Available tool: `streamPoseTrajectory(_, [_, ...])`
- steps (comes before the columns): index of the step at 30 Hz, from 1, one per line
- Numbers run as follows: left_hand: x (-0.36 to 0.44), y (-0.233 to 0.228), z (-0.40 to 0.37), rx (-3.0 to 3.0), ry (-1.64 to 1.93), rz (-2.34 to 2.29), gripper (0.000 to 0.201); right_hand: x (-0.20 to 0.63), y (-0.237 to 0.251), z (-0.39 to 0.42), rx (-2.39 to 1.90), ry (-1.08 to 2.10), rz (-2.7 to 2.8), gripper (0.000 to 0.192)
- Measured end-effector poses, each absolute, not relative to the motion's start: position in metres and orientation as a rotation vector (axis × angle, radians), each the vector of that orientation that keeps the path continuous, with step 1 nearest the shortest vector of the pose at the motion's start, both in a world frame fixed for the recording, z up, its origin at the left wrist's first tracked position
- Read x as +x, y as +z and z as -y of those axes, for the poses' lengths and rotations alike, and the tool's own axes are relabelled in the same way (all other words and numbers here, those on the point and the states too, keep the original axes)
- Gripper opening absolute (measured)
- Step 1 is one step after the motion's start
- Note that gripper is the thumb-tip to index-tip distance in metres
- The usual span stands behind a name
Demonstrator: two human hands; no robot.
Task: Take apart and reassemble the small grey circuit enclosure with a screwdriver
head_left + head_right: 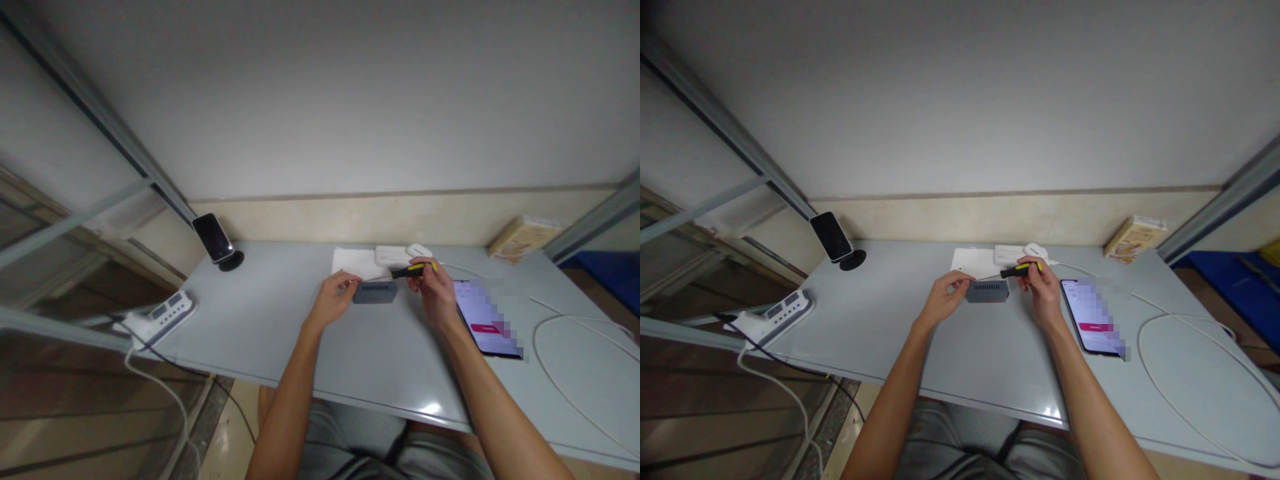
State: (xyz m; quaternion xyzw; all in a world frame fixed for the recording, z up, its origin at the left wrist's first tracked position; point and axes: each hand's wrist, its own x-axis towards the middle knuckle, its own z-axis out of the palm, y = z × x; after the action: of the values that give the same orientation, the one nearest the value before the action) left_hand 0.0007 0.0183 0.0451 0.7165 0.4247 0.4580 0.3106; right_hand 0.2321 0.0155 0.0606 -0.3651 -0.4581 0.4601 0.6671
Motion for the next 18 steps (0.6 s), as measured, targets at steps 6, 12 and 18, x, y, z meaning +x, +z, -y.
streamPoseTrajectory(6, [0.0012, 0.0455, -0.0184, 1.876, 1.22, -1.165, 0.02, 0.2321, 0.0616, -0.0142, -0.813, 1.045, 1.022, 0.034])
streamPoseTrajectory(12, [0.0021, 0.0454, -0.0188, 1.846, 1.234, -1.184, 0.019, 0.2305, 0.0642, -0.0136, -0.82, 1.042, 1.026, 0.036])
streamPoseTrajectory(18, [0.003, 0.0441, -0.0185, 1.801, 1.242, -1.17, 0.019, 0.2303, 0.0639, -0.0132, -0.821, 1.06, 1.022, 0.036])
